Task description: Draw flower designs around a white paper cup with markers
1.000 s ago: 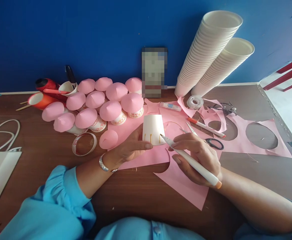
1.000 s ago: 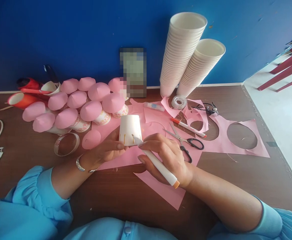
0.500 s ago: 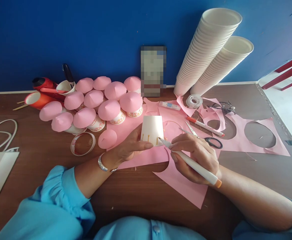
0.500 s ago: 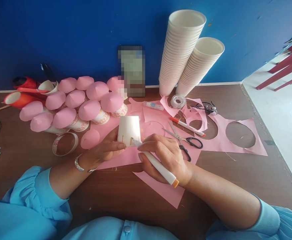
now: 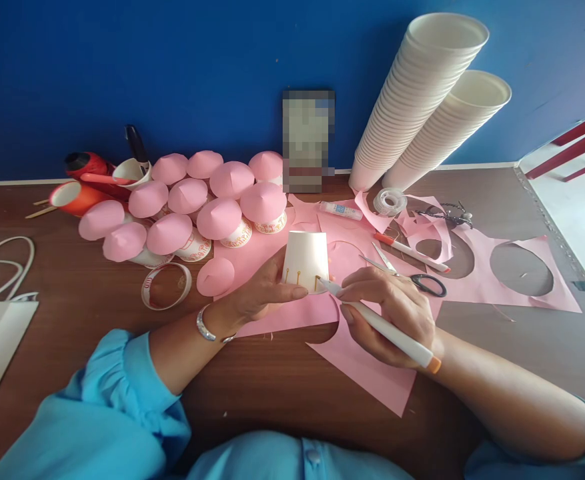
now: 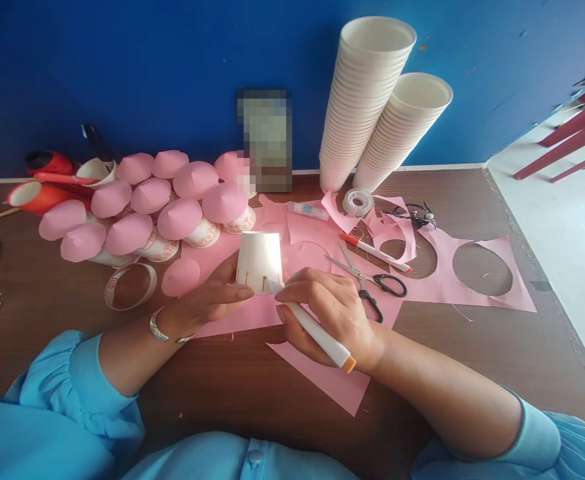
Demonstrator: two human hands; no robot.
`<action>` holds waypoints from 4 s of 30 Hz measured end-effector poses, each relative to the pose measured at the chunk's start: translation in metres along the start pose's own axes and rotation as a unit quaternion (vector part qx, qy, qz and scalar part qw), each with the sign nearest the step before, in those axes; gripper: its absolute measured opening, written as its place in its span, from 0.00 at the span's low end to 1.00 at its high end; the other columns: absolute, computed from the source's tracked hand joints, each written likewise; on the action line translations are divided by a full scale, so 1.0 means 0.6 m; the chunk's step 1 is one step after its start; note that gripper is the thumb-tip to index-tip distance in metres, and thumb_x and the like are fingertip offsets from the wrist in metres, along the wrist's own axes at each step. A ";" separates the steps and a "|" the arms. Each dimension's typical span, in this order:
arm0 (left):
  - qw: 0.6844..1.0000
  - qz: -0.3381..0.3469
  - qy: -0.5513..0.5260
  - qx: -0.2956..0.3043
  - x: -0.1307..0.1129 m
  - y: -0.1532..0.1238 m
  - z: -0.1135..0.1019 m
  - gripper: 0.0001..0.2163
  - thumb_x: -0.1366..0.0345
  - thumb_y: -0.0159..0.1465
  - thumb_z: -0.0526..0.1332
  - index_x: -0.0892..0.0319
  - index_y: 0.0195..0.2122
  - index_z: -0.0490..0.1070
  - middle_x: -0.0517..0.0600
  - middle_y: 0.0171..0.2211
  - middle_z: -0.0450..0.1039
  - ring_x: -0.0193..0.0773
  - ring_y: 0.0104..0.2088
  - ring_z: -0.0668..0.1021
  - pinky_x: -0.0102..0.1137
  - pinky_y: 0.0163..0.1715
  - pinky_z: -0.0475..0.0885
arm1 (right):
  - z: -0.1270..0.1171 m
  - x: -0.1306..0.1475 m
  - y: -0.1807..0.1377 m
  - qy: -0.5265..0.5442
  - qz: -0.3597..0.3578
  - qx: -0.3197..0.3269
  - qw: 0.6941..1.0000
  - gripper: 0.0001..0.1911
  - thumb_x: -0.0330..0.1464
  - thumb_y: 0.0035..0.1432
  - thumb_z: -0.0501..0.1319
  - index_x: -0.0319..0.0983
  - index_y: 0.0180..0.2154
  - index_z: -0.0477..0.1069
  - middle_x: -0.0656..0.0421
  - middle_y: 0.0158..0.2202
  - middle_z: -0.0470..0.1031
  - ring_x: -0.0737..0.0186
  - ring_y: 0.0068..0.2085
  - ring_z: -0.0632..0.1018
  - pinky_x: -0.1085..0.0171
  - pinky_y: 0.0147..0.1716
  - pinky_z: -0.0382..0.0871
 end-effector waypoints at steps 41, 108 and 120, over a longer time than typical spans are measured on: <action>1.000 -0.008 -0.002 -0.001 -0.004 0.000 -0.003 0.19 0.57 0.60 0.73 0.55 0.50 0.75 0.52 0.45 0.78 0.47 0.47 0.79 0.41 0.50 0.73 | -0.004 -0.001 -0.002 0.012 -0.004 -0.039 0.999 0.13 0.23 0.63 0.61 0.41 0.48 0.70 0.58 0.32 0.77 0.59 0.31 0.82 0.62 0.25 0.79; 1.000 0.006 0.022 -0.014 -0.009 0.000 0.004 0.24 0.61 0.60 0.73 0.53 0.57 0.71 0.53 0.49 0.74 0.46 0.47 0.76 0.36 0.44 0.72 | 0.003 0.000 0.000 -0.002 0.004 0.003 1.000 0.10 0.22 0.65 0.60 0.40 0.45 0.70 0.57 0.31 0.78 0.61 0.30 0.80 0.64 0.26 0.74; 1.000 0.000 0.024 -0.005 -0.010 0.001 0.004 0.26 0.59 0.61 0.74 0.53 0.58 0.70 0.53 0.47 0.76 0.46 0.46 0.78 0.38 0.44 0.74 | 0.001 0.000 -0.001 -0.012 0.011 0.003 1.000 0.10 0.22 0.65 0.60 0.41 0.45 0.70 0.59 0.31 0.78 0.61 0.29 0.81 0.63 0.26 0.76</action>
Point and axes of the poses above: each hand's wrist, its own y-axis towards the middle knuckle, its own z-axis out of the palm, x = y × z, the point moved 2 cm from there along y, towards the middle knuckle
